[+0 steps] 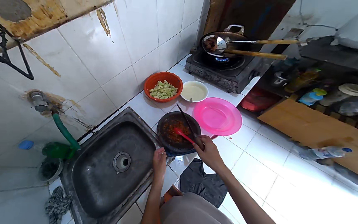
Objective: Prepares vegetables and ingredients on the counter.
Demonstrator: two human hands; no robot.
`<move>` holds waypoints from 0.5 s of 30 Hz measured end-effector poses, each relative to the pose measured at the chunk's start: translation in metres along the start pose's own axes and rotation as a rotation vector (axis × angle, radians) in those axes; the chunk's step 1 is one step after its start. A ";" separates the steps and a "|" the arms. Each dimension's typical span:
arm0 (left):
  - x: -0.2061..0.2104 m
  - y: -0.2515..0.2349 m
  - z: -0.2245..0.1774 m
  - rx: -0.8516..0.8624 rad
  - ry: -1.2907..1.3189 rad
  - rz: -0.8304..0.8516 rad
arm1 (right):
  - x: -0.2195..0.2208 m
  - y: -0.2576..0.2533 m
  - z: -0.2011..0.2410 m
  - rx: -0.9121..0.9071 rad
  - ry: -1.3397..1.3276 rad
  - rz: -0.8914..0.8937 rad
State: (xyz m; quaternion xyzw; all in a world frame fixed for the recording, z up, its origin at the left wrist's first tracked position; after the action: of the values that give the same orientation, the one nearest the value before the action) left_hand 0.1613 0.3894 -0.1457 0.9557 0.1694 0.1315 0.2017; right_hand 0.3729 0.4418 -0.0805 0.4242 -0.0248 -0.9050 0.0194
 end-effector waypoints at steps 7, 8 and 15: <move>0.027 0.059 0.012 -0.033 -0.068 0.395 | 0.017 0.040 0.033 -0.105 -0.189 0.096; 0.033 0.070 0.012 -0.025 -0.108 0.489 | 0.025 0.046 0.034 -0.067 -0.249 0.166; 0.035 0.115 0.017 0.033 -0.110 0.636 | 0.064 0.089 0.044 0.086 -0.560 0.446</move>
State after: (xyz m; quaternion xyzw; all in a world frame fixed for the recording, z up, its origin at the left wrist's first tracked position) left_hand 0.2295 0.2977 -0.1045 0.9695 -0.1470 0.1335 0.1438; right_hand 0.2999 0.3506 -0.0960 0.1445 -0.1594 -0.9577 0.1911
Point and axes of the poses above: each hand's wrist, its own y-axis away from the middle knuckle, its own x-axis out of the palm, z = x × y, the point moved 9 cm from there along -y, towards the middle knuckle, and after that the axes turned 13 degrees about y, right-handed, at the moved point
